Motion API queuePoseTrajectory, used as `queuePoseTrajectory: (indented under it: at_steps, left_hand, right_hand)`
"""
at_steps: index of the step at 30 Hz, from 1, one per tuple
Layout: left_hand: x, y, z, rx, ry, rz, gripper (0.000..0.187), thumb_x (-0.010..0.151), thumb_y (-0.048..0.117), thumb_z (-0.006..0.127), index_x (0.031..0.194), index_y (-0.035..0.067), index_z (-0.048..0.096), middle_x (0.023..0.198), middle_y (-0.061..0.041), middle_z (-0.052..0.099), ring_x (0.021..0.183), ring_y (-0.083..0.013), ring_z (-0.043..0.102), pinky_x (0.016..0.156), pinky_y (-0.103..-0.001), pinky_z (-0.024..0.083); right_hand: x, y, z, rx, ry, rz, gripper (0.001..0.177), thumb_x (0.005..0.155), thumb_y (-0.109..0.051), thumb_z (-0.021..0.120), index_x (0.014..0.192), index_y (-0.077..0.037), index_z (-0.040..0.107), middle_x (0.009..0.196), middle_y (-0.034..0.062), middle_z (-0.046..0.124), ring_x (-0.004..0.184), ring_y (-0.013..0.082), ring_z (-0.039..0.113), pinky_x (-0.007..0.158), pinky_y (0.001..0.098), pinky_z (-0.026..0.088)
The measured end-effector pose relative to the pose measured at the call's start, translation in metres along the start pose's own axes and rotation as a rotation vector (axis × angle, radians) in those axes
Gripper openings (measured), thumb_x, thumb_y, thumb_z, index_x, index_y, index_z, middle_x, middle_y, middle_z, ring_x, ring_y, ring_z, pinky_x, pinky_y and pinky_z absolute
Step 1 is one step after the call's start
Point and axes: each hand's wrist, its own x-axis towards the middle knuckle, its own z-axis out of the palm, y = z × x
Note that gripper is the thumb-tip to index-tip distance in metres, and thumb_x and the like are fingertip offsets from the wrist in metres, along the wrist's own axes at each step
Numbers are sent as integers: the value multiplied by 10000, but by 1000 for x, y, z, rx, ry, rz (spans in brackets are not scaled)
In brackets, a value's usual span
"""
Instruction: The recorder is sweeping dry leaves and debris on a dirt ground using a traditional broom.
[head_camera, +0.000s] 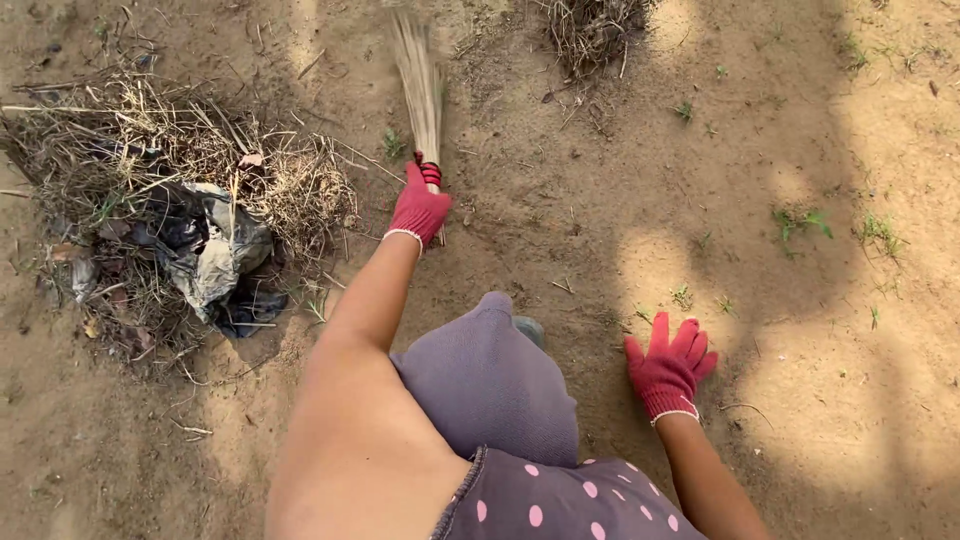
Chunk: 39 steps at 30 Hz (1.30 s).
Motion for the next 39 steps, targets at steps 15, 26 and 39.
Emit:
queuePoseTrajectory:
  at_steps: [15,26,39]
  left_hand:
    - [165,96,-31,-99,48,148,978,837,257,721,1630,215,150,1148,-216,718,1011,-406,691,876,-476,544]
    - [240,167,-73,53,24,98,921,861,247,696,1614,168,171,1220,-224,682,1114,-387,675,950,-475,533]
    - [-14,105,-2,-356,33,-295,1090,814,280,708,1648,211,9,1129,-247,710,981,-405,730,880,-468,567]
  right_hand:
    - [160,-99,-97,-239,-285,-108,666,863,-579,611,1413,-206,568,1487,209,474,1355,423,420,1079,664,291]
    - [250,-164,-81,-173,-298,-347,631,895,-537,623,1428,-204,564,1466,187,495,1359,414,440,1096,646,341]
    - [284,-192,-44,223,-651,-392,677,922,-620,591,1385,-125,598,1387,184,588,1304,341,532,1104,529,387]
